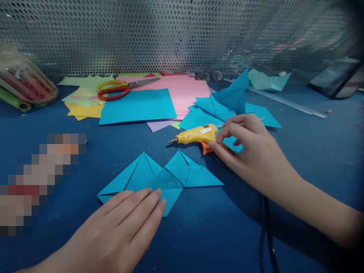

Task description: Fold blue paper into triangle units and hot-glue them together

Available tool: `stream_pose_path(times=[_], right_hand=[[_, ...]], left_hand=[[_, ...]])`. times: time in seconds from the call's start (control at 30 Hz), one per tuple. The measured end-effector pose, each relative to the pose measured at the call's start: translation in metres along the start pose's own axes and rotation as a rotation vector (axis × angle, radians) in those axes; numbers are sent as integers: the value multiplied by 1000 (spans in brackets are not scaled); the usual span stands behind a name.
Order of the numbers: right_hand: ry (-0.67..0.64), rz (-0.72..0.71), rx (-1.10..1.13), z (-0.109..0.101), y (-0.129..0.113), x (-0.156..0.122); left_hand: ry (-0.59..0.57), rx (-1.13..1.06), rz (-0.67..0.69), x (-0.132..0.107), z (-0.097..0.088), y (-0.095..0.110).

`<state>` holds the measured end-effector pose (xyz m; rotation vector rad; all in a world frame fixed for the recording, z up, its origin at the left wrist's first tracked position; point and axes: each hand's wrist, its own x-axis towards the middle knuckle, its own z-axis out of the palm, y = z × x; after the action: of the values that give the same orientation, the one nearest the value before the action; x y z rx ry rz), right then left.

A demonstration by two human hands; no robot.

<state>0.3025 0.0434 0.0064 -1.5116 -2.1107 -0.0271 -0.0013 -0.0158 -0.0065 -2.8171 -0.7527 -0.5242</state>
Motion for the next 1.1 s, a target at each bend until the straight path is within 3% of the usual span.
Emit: stream_pose_path(times=[0.13, 0.27, 0.4, 0.57, 0.83, 1.1], right_hand=[[18, -157, 93, -3, -13, 0], [-125, -245, 209, -4, -31, -1], [-261, -196, 274, 0, -47, -5], [-342, -63, 387, 3, -59, -8], [-336, -71, 538, 12, -54, -10], [-246, -141, 589, 19, -53, -11]], left_hand=[[22, 1, -16, 1, -1, 2], [45, -19, -19, 2, -3, 2], [44, -18, -17, 3, -4, 0], [39, 9, 26, 6, -11, -3], [86, 23, 23, 7, -13, -1], [38, 31, 71, 0, -11, -7]])
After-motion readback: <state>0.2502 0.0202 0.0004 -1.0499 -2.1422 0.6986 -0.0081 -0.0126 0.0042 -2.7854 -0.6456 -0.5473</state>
